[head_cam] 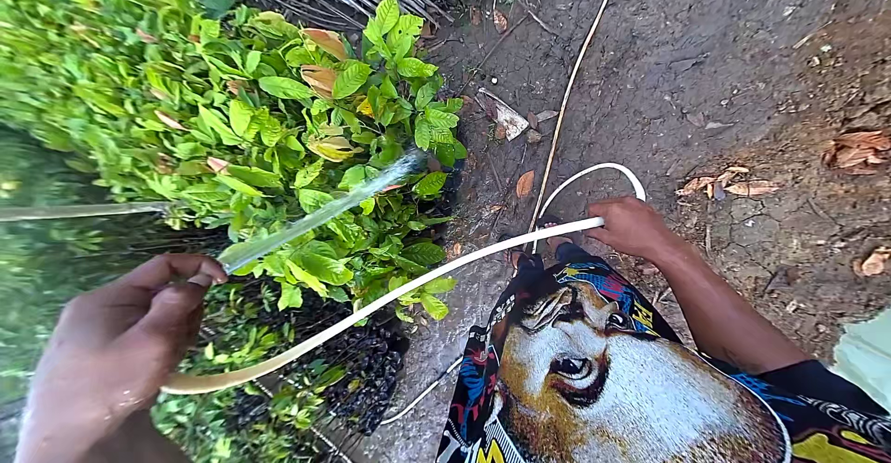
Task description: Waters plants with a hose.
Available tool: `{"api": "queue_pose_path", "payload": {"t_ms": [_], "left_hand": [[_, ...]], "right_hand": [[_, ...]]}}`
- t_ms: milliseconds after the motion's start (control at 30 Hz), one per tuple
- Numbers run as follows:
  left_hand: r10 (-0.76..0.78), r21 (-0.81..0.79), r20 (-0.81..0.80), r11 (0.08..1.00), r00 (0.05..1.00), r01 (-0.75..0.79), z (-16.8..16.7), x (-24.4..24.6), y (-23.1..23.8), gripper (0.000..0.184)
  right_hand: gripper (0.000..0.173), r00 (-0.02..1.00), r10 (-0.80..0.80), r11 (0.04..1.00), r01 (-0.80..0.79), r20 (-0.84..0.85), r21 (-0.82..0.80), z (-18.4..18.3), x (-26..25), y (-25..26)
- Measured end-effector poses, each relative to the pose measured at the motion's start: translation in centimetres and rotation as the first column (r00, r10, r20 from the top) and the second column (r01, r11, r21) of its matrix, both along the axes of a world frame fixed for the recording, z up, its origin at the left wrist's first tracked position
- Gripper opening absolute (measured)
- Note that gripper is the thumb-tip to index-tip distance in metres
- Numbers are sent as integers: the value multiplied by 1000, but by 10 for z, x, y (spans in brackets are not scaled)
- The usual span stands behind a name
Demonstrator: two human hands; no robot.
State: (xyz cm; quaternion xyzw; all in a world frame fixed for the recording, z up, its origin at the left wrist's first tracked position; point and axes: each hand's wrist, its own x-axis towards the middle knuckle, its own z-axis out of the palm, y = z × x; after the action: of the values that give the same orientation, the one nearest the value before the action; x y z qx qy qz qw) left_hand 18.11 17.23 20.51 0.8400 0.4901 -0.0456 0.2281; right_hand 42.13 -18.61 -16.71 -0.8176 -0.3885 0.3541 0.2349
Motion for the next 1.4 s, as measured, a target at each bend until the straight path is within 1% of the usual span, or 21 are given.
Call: {"api": "queue_pose_path", "payload": {"t_ms": [133,267,400,567,633,767,867,1000,1100,1267,1400], "left_hand": [[-20,10,54,1000,998,20,1,6,2,21],[-23,6,13,1000,1000,23,0,12,3,21],[-24,27,37,999,999,23,1,21,1,21],[-35,-25,24,999,999,36,1,30,2,21],[-35,-6,32,999,999,35,0,32,5,22],[-62,-16,-5,998,998,62,-1,40,4,22],[-58,-18,17,998,998,58,-2,43,7,22],[-76,-6,0,997,997,76,-3,51,4,21],[-72,-13,19,997,997,72,-3,52,7,22],[-115,-24,13,993,993,115,-6,53,9,21],[-71,35,22,997,997,71,-4,54,21,21]], "right_hand": [[30,1000,-10,1000,10,-5,-6,-1,3,-2],[29,999,-31,999,31,-9,-7,0,5,-2],[26,998,-57,998,57,-9,11,-1,7,-4],[26,997,-71,997,71,-17,5,-1,10,-6],[27,997,-73,997,72,-17,-14,-1,11,-7],[26,997,-83,996,83,-2,-17,0,13,-8],[25,996,-90,996,90,5,-12,-1,13,-10],[25,995,-104,994,103,-14,-29,-1,15,-12],[23,993,-114,993,114,-5,-10,-2,15,-14],[23,993,-120,993,119,-11,-21,-3,17,-15],[24,989,-143,989,144,22,-24,-8,19,-2]]}}
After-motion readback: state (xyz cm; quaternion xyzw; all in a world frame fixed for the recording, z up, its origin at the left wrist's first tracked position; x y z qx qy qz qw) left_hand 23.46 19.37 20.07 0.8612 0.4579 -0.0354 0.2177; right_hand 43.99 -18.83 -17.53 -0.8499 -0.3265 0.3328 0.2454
